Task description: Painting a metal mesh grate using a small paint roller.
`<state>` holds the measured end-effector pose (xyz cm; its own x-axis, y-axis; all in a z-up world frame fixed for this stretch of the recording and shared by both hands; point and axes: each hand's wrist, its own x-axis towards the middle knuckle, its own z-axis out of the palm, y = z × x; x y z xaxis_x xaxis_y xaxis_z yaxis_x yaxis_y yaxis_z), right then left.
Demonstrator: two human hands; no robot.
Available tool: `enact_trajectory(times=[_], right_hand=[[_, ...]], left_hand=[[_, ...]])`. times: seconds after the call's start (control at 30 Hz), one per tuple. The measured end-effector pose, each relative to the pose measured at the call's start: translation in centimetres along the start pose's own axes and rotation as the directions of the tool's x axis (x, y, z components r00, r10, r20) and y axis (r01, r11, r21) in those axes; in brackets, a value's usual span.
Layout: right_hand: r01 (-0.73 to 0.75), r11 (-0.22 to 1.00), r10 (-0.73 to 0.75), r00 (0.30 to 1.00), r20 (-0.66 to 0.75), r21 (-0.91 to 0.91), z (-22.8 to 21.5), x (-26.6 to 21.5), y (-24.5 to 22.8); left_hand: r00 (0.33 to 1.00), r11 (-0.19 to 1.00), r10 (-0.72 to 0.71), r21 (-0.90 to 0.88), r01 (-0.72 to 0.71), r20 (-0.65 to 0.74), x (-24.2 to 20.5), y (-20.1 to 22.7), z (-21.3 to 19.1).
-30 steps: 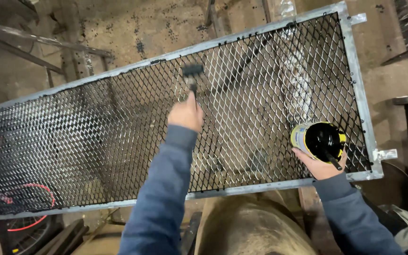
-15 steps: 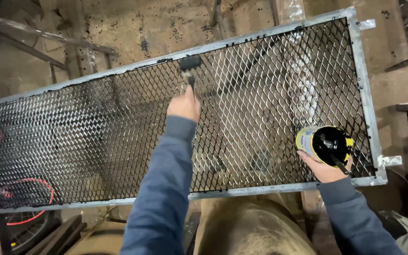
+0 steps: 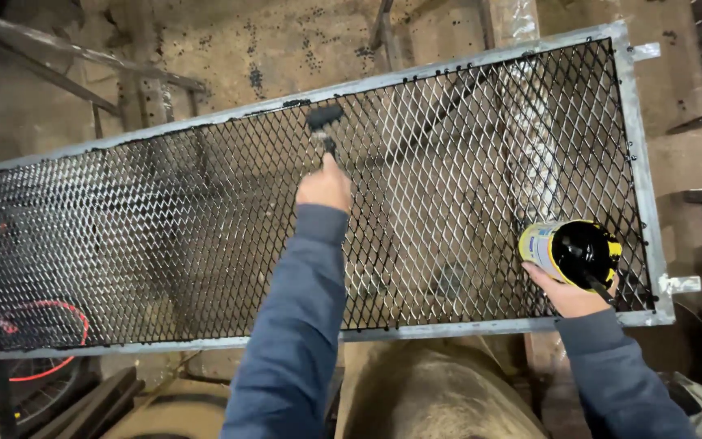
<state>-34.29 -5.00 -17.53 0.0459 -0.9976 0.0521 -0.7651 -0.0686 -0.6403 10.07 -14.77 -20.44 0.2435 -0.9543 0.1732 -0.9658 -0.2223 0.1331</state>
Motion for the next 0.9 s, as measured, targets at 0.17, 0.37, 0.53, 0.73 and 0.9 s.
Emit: enact_trajectory(times=[0.17, 0.37, 0.53, 0.73, 0.9], right_hand=[[0.031, 0.999, -0.031, 1.0, -0.001, 0.036, -0.3, 0.3, -0.4], [0.059, 0.998, -0.059, 0.998, -0.027, -0.01, -1.1, 0.4, -2.0], [0.052, 0.994, -0.051, 0.999, -0.003, 0.095, 0.0, 0.5, -0.1], [0.05, 0.994, -0.057, 0.996, 0.071, 0.099, 0.2, 0.0, 0.8], [0.06, 0.998, -0.061, 0.998, 0.034, 0.03, -0.4, 0.1, -0.5]], left_hand=[[0.985, 0.982, 0.134, -0.147, -0.117, 0.11, -6.6, -1.1, -6.4], [0.989, 0.982, 0.143, -0.127, -0.138, 0.036, -14.7, -1.4, -7.2], [0.989, 0.989, 0.061, -0.139, -0.042, 0.133, -3.6, -1.1, -5.1], [0.984, 0.974, 0.144, -0.189, -0.122, 0.108, -5.4, -2.4, -5.1], [0.98, 0.976, 0.154, -0.171, -0.131, 0.124, -21.9, -1.1, -10.8]])
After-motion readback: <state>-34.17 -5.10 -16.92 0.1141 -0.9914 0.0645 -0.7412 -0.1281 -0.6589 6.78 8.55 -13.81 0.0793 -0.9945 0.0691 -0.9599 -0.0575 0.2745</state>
